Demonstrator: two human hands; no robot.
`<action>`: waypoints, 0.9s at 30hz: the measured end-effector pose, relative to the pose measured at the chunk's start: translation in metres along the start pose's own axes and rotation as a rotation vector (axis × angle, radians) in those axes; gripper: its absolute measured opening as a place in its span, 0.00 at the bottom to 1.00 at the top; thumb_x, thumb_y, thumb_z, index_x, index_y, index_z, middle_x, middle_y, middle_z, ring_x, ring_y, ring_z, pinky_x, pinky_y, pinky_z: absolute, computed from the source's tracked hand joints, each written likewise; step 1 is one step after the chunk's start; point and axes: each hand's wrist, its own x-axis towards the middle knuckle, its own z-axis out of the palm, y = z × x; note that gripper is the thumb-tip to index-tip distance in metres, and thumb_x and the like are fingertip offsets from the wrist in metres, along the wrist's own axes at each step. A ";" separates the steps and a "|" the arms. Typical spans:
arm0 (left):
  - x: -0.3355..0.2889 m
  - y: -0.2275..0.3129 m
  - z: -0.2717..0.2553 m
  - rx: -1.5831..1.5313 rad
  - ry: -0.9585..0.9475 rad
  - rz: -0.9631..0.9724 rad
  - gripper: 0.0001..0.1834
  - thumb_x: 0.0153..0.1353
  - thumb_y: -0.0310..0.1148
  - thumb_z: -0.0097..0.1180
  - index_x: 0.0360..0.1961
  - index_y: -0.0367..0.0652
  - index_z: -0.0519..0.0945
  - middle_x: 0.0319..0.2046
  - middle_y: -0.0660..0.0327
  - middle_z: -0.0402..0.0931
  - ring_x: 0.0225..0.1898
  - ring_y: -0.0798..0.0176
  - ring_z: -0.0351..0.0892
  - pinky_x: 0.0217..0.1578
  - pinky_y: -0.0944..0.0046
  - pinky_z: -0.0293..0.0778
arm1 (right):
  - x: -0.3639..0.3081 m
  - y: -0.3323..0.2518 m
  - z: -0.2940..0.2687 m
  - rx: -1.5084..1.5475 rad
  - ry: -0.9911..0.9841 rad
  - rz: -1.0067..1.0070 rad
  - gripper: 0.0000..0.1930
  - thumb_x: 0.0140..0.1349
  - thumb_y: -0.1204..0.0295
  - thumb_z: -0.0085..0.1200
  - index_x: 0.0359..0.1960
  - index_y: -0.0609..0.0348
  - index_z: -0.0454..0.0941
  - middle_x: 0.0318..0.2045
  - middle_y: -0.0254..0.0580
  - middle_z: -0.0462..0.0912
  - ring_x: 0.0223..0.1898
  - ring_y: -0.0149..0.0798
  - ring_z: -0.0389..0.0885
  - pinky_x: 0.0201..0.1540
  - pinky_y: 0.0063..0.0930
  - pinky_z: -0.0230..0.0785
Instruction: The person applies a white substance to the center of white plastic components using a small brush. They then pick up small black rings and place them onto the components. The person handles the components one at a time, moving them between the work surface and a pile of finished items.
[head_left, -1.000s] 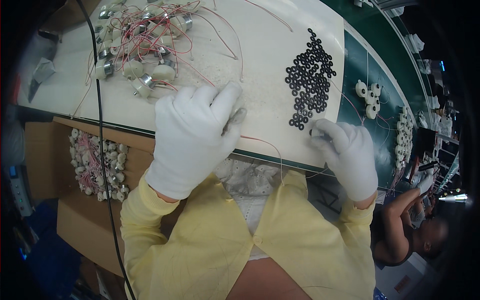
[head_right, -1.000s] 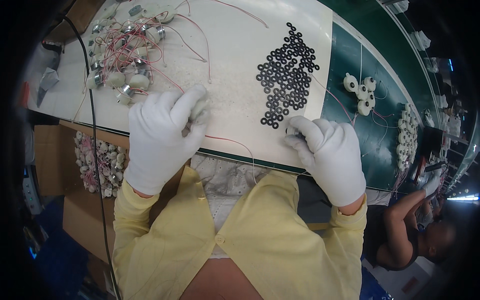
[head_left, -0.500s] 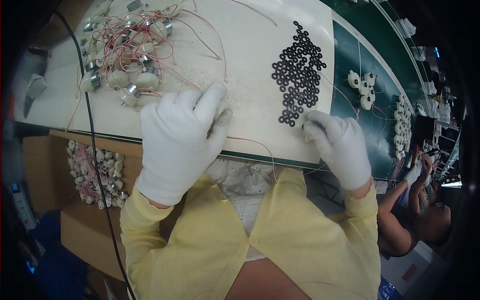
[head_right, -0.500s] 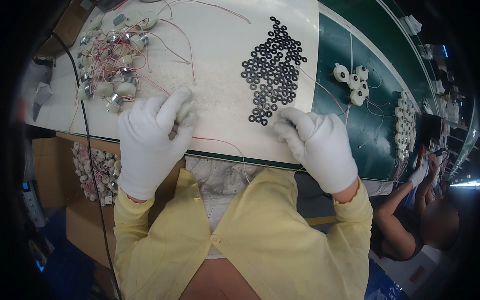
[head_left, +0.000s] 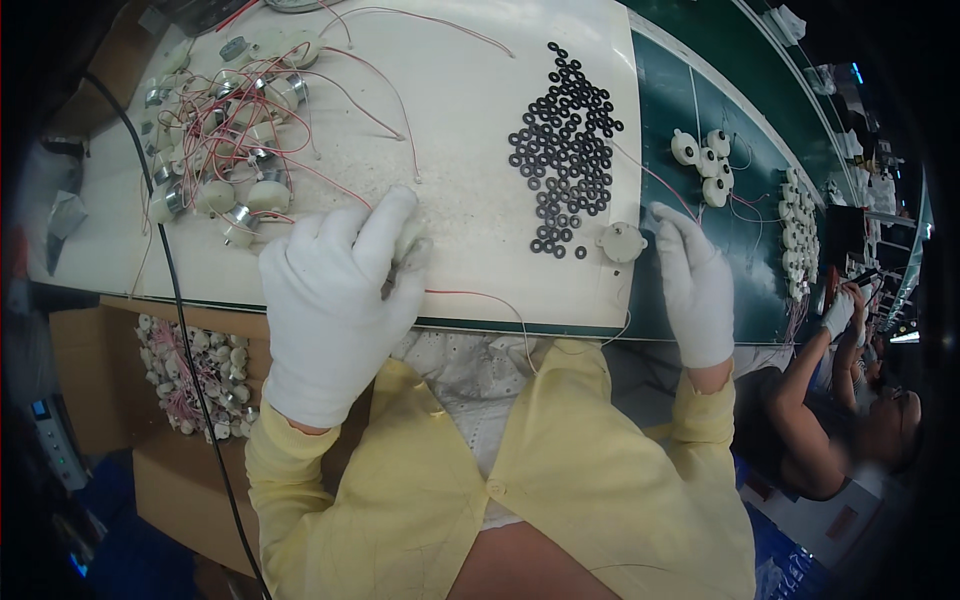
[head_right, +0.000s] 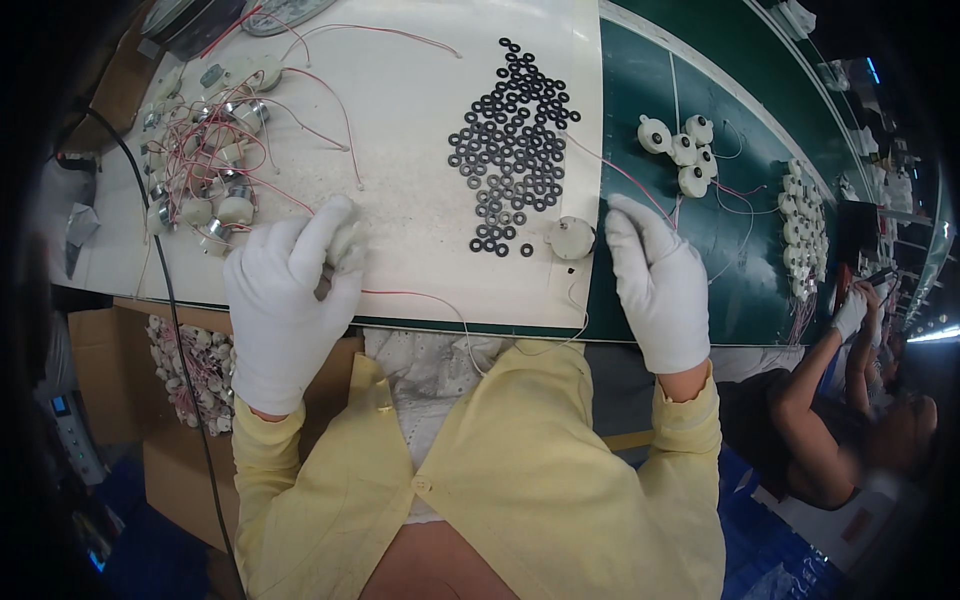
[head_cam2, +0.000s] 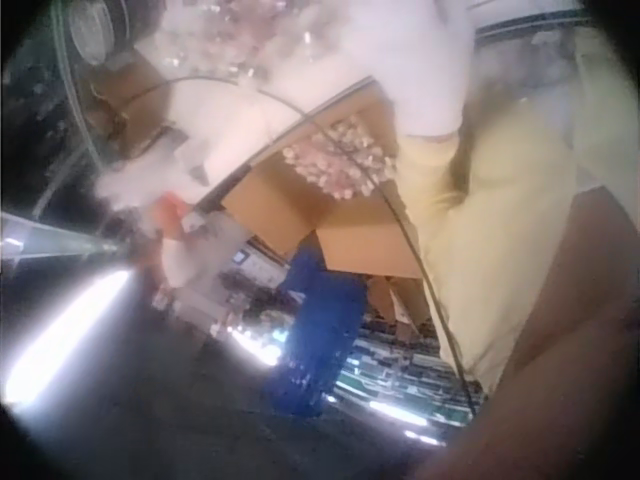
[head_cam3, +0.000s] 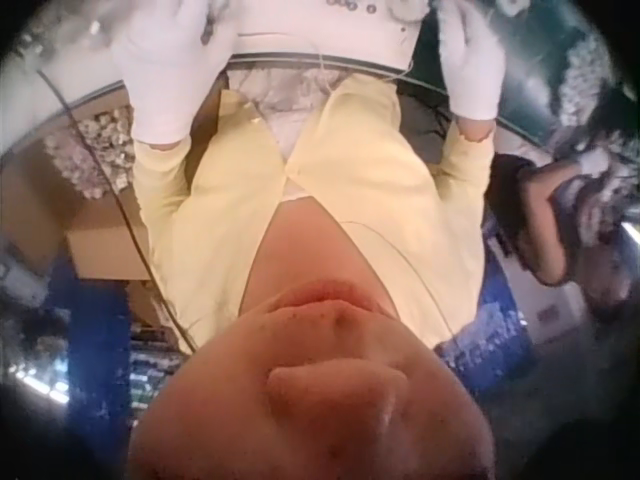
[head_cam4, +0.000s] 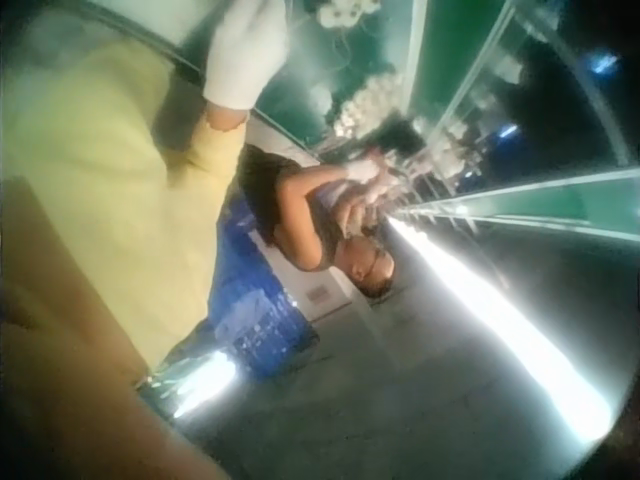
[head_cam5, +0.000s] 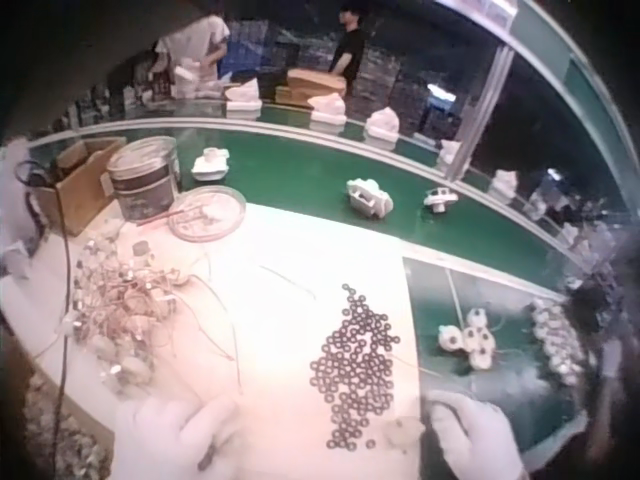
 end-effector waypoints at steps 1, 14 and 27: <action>0.001 -0.001 0.001 -0.004 0.000 0.003 0.23 0.56 0.32 0.69 0.54 0.50 0.82 0.31 0.63 0.74 0.33 0.55 0.74 0.35 0.54 0.67 | 0.002 0.001 0.002 -0.022 -0.001 -0.102 0.12 0.70 0.69 0.58 0.51 0.59 0.83 0.28 0.48 0.84 0.28 0.46 0.82 0.33 0.37 0.73; 0.001 -0.001 0.002 -0.009 0.035 0.013 0.22 0.56 0.33 0.69 0.54 0.50 0.82 0.30 0.65 0.73 0.32 0.56 0.73 0.34 0.55 0.66 | 0.001 -0.017 0.016 -0.248 -0.124 -0.537 0.30 0.54 0.56 0.72 0.58 0.49 0.79 0.43 0.41 0.80 0.44 0.49 0.78 0.49 0.43 0.67; 0.000 -0.003 0.003 -0.019 0.030 0.009 0.22 0.56 0.33 0.69 0.53 0.51 0.82 0.30 0.66 0.73 0.32 0.57 0.73 0.34 0.55 0.66 | 0.009 -0.012 0.026 -0.115 0.016 -0.542 0.24 0.49 0.63 0.76 0.45 0.53 0.78 0.39 0.40 0.81 0.39 0.43 0.80 0.45 0.36 0.70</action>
